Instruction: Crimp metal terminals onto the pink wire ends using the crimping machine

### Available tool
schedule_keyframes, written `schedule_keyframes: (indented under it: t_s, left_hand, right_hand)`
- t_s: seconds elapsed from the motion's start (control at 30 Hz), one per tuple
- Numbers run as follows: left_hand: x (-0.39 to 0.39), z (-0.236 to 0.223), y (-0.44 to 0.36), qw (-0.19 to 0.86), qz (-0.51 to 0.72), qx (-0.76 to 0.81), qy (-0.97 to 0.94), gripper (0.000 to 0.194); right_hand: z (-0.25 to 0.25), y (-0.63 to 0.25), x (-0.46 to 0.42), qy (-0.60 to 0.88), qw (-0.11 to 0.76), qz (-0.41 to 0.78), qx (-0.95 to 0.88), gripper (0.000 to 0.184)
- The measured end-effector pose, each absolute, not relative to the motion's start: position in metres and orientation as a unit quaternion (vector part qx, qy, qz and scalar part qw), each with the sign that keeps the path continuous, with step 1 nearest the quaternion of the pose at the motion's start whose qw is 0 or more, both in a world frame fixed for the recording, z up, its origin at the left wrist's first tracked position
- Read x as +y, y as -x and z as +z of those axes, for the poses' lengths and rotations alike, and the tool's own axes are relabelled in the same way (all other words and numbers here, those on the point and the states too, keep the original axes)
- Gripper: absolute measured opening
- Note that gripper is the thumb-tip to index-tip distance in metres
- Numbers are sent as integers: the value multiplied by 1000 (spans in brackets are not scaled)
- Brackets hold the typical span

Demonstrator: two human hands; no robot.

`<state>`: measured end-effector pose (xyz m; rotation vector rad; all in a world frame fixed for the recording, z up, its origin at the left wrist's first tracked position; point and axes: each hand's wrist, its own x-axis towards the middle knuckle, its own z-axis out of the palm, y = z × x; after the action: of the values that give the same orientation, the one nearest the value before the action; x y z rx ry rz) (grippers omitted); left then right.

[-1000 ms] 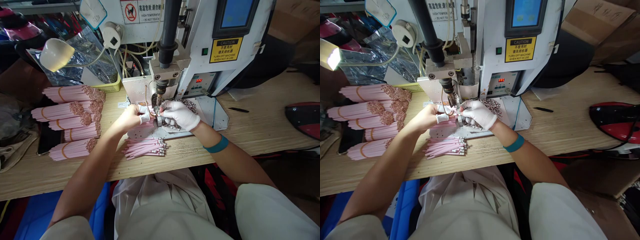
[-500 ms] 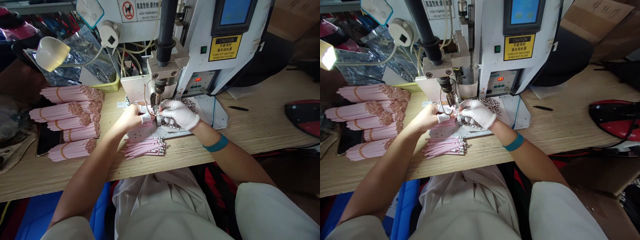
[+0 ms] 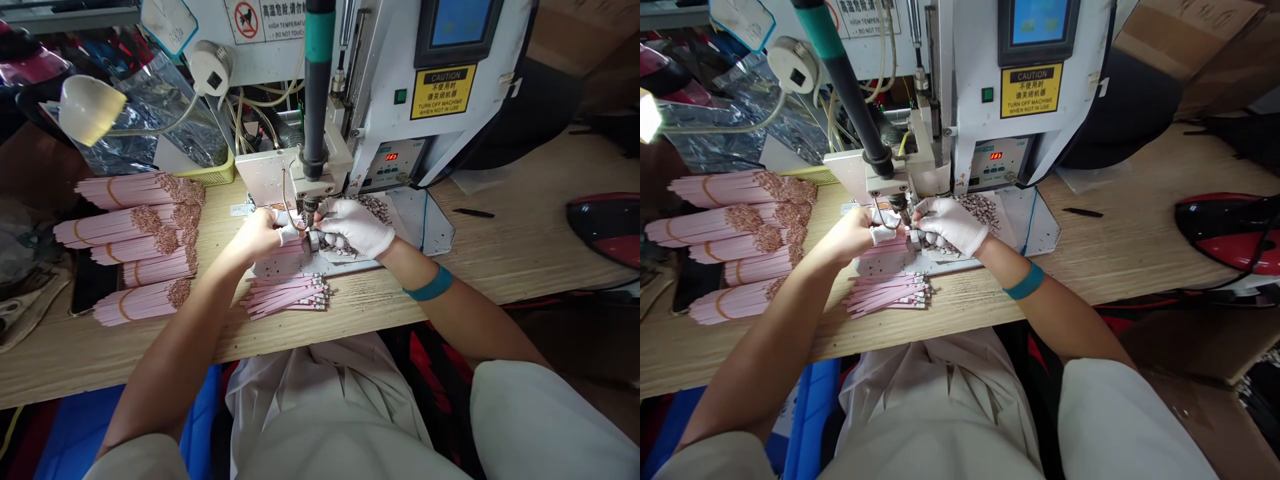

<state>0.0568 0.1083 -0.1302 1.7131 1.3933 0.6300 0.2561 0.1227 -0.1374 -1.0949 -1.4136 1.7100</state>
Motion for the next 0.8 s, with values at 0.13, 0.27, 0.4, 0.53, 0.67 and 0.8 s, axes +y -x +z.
schedule_keyframes:
  t_s: [0.13,0.27,0.4,0.53,0.67,0.8]
  left_hand:
    - [108,-129,-58,420,250,560,-668,18]
    - [107,-130,-59,432,252,558,-662,18]
    - [107,-127,-56,445,252,546,-664,17]
    - [100,-112,-45,428,208,513,-714,14]
    - [89,-101,-41,334,65,519,-784,18]
    - [85,-108,-49,129,28,605,-786,26]
  right_hand:
    - [-139,-257,124,412,329,656,-540,12]
    - [-140,-255,124,414,326,658,-538,12]
    - [-136,-258,124,425,314,638,-560,12]
    - [-129,-274,132,460,329,532,-630,13]
    - [-124,-292,138,491,314,383,-717,27]
    - [-121,-294,134,438,242,307,-810,17]
